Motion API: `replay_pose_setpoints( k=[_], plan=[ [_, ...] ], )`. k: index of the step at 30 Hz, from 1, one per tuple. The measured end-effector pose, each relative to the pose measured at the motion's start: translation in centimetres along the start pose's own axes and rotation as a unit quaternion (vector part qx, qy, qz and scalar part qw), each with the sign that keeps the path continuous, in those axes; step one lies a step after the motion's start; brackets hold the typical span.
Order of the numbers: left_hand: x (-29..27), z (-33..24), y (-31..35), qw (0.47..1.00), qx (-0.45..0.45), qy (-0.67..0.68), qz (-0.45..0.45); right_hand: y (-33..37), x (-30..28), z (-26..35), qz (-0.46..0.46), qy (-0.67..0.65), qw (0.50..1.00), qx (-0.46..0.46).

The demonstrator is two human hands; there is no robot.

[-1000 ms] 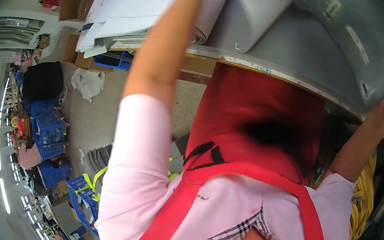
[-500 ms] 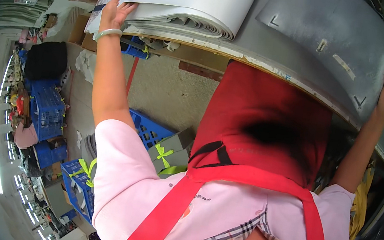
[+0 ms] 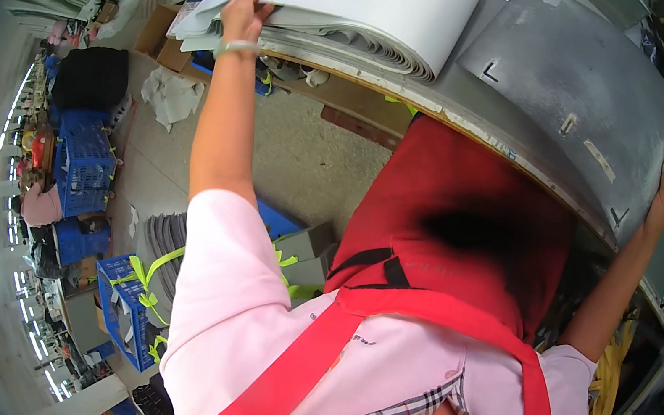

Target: The person repeatedly wipes a flat gray surface with a small white cloth. They move the cloth back and forth across the surface, occasionally lifting it to reposition. The task continues throughout the clip with the same repetitive wiping motion.

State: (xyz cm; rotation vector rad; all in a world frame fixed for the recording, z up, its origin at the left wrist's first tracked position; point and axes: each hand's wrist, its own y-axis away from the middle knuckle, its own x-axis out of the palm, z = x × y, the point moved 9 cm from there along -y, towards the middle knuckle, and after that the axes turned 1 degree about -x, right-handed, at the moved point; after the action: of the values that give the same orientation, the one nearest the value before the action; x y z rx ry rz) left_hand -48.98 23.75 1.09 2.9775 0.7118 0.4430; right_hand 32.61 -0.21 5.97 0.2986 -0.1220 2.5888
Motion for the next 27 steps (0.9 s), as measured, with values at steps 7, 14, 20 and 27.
replay_pose_setpoints(
  k=[7,14,20,27],
  plan=[
    [-9.1,-0.6,0.5,0.999,-0.007,-0.036,0.039,-0.8,1.7,-3.2,0.023,-0.002,0.996,0.081],
    [-4.9,-9.6,6.4,0.789,0.351,-0.471,-0.182,-4.6,2.6,-6.0,0.048,0.301,0.952,-0.04],
    [23.7,-1.0,33.4,0.746,0.363,-0.41,0.379,-5.7,1.2,-5.1,0.052,0.421,0.905,-0.021],
    [28.8,7.7,34.7,0.654,0.384,-0.496,0.423,-6.3,3.0,-5.1,0.094,0.425,0.899,-0.039]
  ],
)
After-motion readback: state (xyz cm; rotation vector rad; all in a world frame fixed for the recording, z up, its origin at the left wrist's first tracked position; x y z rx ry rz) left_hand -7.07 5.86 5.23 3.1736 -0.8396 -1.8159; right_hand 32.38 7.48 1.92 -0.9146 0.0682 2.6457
